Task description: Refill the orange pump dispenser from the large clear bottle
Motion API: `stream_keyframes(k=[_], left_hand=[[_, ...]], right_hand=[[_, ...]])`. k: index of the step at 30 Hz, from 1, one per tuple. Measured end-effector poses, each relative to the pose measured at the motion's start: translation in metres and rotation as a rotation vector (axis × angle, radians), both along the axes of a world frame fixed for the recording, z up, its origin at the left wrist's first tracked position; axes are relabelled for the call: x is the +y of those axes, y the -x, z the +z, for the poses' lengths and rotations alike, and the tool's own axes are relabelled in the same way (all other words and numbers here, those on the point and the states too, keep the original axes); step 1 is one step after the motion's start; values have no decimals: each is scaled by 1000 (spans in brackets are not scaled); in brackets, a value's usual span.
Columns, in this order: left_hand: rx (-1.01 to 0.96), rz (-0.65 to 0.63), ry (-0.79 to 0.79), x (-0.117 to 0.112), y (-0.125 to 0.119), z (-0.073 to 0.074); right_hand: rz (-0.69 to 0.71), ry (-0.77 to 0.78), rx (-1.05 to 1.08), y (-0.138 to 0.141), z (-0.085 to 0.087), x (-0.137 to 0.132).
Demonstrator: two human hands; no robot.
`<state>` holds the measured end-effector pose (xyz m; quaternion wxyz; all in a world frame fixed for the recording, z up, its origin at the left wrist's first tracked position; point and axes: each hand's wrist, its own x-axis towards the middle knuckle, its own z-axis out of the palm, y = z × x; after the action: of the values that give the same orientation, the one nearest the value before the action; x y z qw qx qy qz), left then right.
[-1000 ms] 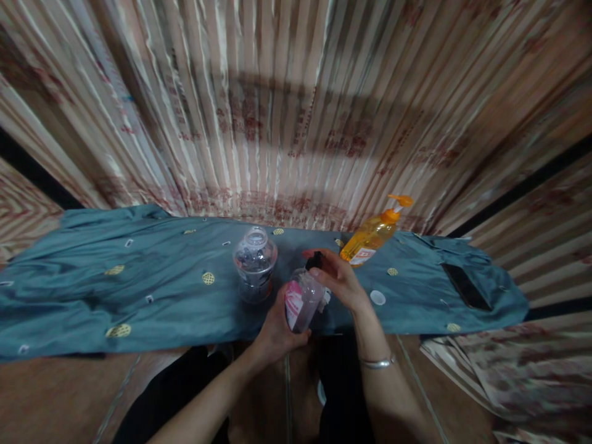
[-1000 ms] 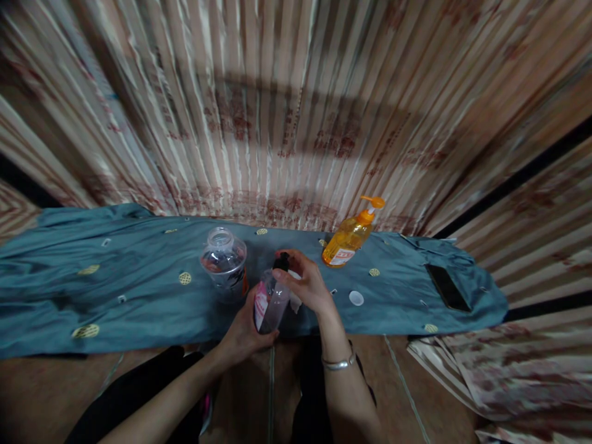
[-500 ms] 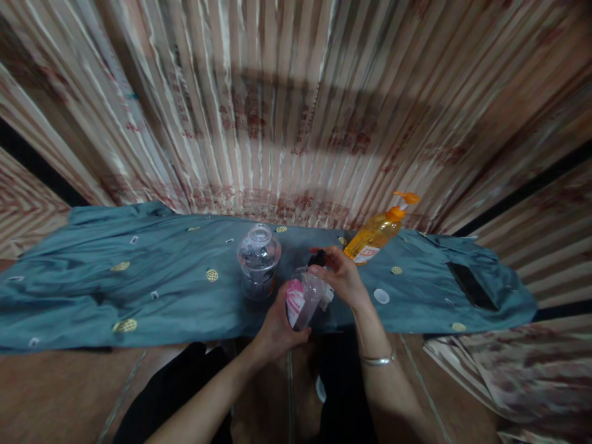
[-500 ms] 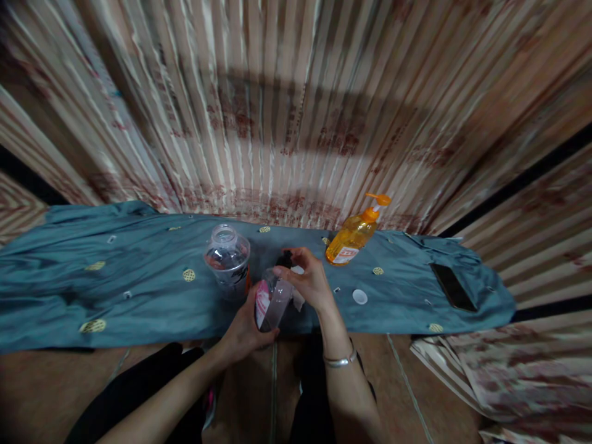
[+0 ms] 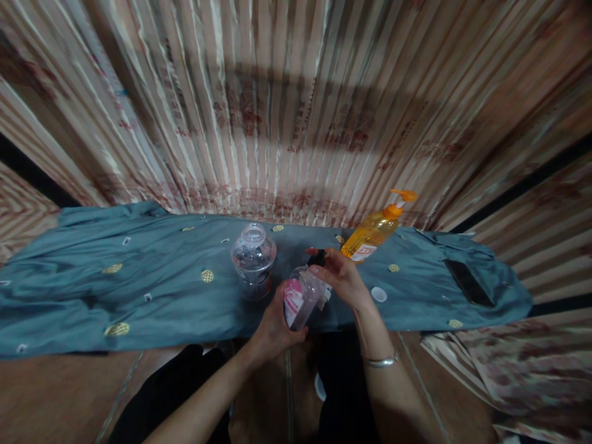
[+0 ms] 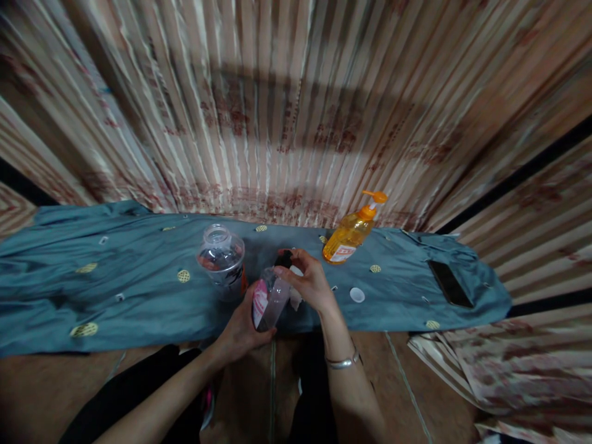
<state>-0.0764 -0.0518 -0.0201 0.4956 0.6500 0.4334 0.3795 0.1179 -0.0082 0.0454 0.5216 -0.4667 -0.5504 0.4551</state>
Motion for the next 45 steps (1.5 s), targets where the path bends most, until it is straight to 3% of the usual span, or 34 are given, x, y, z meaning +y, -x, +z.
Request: stream_keyframes(k=[8,16,21,24,27,31,34,37,41,45], left_hand=[[-3,-8,-12,1,0,-1],[20,-6,-38,-1,1,-1],[28,-10,-54,-1,2,-3],[28,-8,-58,-1,4,-5],[32,0,-52,-1,6,-6],[52,22,-39,-2,7,-5],[63,33,-34,-3,7,-4],[76,45,-27,-4,6,-3],[91,50,-32,-4,4,-2],[95,52,-53,-2,3,-2]], right_hand=[[147,15,16,-7,15,-11],[-79,-52,-73,-4,3,-3],[-11,-34,37,-9,17,-13],[-115,-89,62,-26,19,-11],[-301,-112,-81,-57,3,-4],[-534,-76,-624,-104,-46,-12],[-546,-56,-817,-124,-87,-34],[-579,-35,-943,-129,-117,-53],[-595,16,-1084,-124,-133,-63],[-616,10,-1091,-118,-123,-65]])
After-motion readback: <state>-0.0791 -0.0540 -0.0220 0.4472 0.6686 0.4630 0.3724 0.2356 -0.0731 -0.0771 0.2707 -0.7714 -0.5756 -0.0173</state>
